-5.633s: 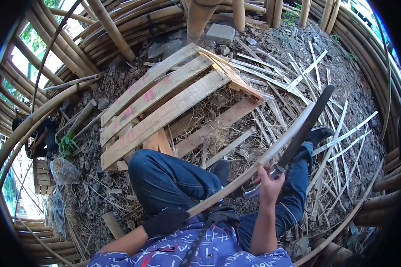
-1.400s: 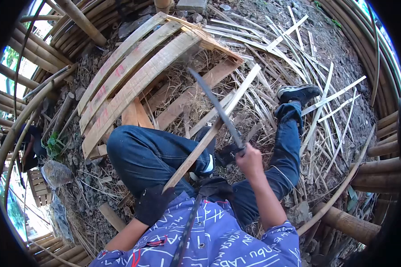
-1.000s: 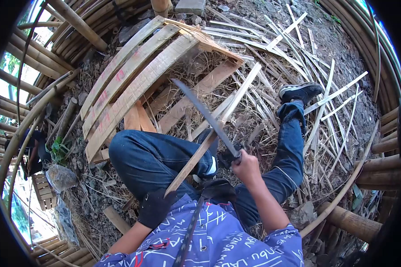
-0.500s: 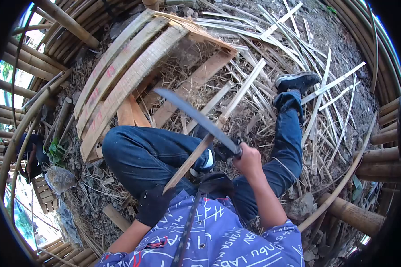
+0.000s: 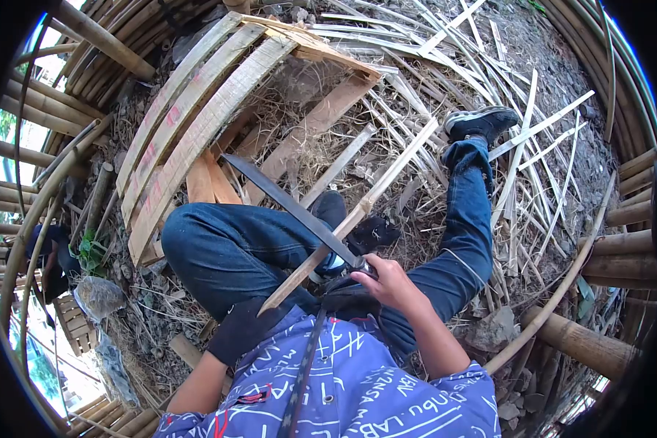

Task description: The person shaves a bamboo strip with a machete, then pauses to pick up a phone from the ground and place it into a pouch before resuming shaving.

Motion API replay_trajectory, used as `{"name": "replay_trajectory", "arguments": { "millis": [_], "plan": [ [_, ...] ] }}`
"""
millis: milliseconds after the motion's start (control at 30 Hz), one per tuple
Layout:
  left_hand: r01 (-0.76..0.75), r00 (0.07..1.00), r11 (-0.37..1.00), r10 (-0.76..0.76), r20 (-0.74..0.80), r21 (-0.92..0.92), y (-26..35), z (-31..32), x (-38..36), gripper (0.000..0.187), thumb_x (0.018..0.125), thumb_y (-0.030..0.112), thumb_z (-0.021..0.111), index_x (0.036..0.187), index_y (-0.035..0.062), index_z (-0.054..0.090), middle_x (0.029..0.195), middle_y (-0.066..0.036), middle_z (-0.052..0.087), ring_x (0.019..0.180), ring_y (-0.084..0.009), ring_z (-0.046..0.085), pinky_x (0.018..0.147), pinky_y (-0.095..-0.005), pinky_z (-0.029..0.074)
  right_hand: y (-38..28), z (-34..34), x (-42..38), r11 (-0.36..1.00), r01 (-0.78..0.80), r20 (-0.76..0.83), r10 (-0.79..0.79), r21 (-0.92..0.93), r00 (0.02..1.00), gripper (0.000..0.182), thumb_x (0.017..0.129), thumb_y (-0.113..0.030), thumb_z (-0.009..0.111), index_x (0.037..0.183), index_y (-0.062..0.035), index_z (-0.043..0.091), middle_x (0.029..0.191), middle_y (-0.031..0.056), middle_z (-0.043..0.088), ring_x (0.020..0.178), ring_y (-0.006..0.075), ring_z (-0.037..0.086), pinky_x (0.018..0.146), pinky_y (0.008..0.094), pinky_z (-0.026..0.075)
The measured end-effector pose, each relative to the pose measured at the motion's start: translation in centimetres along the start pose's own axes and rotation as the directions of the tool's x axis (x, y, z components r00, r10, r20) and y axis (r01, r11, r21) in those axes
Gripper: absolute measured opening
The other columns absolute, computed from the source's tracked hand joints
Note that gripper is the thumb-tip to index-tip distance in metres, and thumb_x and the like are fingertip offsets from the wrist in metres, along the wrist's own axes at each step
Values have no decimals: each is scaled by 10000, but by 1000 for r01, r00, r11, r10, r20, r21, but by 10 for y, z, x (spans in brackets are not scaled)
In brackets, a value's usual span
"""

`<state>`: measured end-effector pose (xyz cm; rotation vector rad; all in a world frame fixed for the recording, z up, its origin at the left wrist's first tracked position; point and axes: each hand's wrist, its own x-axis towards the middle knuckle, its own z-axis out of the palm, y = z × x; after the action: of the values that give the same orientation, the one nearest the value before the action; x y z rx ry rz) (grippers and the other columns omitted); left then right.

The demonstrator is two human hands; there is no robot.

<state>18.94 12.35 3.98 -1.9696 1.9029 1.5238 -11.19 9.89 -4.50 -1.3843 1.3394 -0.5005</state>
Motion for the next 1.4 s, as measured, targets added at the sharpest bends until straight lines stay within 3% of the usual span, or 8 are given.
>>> {"name": "replay_trajectory", "arguments": {
  "millis": [367, 533, 667, 867, 1000, 1067, 1167, 1400],
  "plan": [
    [-345, 923, 827, 384, 1, 443, -30, 12, 1, 282, 949, 254, 536, 886, -11, 606, 769, -252, 603, 723, -426, 600, 629, -473, 452, 44, -14, 20, 991, -75, -245, 47, -106, 968, 342, 867, -308, 702, 919, 12, 592, 691, 216, 618, 625, 384, 628, 551, 410, 471],
    [-154, 986, 970, 165, -40, 190, -20, 8, -1, 249, 950, 218, 532, 894, -13, 609, 767, -250, 597, 715, -414, 603, 611, -455, 451, 48, -8, 13, 970, 156, -247, -200, -187, 948, 376, 842, -341, 721, 913, 4, 591, 697, 217, 621, 652, 383, 638, 560, 427, 480],
    [-206, 975, 962, 217, -42, 181, -12, 6, 1, 278, 943, 251, 553, 861, -10, 601, 753, -257, 600, 717, -422, 604, 603, -461, 447, 58, -15, 32, 991, -87, -324, 50, -100, 945, 354, 858, -327, 709, 864, 5, 585, 649, 199, 605, 601, 373, 620, 537, 427, 467],
    [-138, 979, 965, 167, -118, 222, -20, 11, -6, 280, 932, 260, 580, 841, -4, 599, 727, -261, 599, 686, -423, 607, 584, -481, 443, 44, -24, 14, 975, 129, -289, -177, -179, 941, 336, 853, -306, 716, 845, 7, 591, 657, 197, 615, 597, 351, 627, 534, 410, 461],
    [-151, 983, 956, 173, -68, 252, -37, 17, 1, 271, 927, 257, 590, 834, 3, 596, 708, -246, 599, 655, -419, 603, 567, -484, 443, 63, -39, 33, 994, -105, -421, 76, -45, 904, 329, 898, -291, 665, 832, 20, 581, 623, 197, 592, 571, 356, 606, 537, 405, 447],
    [-399, 858, 721, 511, -47, 566, -31, 16, -2, 271, 922, 261, 600, 813, 13, 583, 670, -226, 588, 623, -415, 599, 543, -478, 446, 65, -24, 25, 992, -89, -395, 116, 86, 911, 320, 906, -277, 655, 826, 22, 574, 614, 194, 581, 565, 355, 598, 540, 404, 442],
    [-136, 974, 951, 179, -137, 277, -22, 14, -5, 274, 918, 261, 606, 791, 21, 567, 642, -212, 572, 608, -407, 598, 526, -471, 449, 48, -38, 16, 996, 8, -313, -36, -88, 949, 334, 880, -296, 684, 828, 17, 578, 623, 206, 586, 557, 368, 592, 529, 414, 443],
    [-162, 970, 920, 215, -113, 357, -31, 18, -3, 275, 915, 252, 610, 769, 24, 563, 641, -217, 578, 592, -417, 589, 514, -483, 444, 54, -45, 24, 993, -115, -346, 110, 5, 932, 388, 901, -337, 656, 802, 31, 583, 605, 209, 562, 553, 349, 584, 542, 417, 440]
  ]
}}
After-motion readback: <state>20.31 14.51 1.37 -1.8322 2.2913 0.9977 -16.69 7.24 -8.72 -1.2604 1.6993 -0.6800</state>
